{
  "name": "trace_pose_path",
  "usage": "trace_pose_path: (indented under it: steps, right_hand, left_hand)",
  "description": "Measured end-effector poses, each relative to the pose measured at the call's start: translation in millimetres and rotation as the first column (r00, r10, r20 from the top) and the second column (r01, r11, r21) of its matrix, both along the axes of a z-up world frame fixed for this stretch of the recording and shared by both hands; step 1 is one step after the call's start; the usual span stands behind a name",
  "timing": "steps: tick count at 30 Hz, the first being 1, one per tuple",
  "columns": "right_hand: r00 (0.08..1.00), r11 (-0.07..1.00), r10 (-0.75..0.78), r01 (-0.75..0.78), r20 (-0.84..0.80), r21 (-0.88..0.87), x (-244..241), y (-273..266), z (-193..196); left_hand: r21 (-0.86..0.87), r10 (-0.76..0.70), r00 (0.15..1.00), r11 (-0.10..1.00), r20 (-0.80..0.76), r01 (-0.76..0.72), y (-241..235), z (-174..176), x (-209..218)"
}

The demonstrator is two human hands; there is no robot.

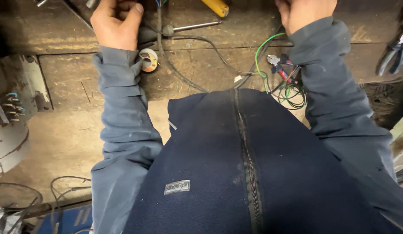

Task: Connecting and repairing electrical wiring for an electric motor on a workbench.

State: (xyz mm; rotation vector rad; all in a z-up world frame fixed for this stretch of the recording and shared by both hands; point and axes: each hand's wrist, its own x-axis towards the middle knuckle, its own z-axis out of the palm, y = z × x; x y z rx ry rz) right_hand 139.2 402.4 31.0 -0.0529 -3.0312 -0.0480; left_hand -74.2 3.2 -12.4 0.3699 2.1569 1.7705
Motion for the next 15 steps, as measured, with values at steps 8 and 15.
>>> trace_pose_path:
  steps: [8, 15]
  right_hand:
    - [0.994, 0.966, 0.044, -0.067, -0.096, -0.251, 4.0, -16.4, 47.5]
    - [0.991, 0.941, 0.013, -0.056, -0.131, -0.334, 1.7, -20.3, 45.6]
  left_hand:
    - [0.040, -0.042, 0.999, 0.998, 0.011, 0.042, 0.8, -19.4, -0.5]
    - [-0.123, 0.048, 0.990, 0.990, -0.135, -0.064, 11.3, -21.7, -9.9]
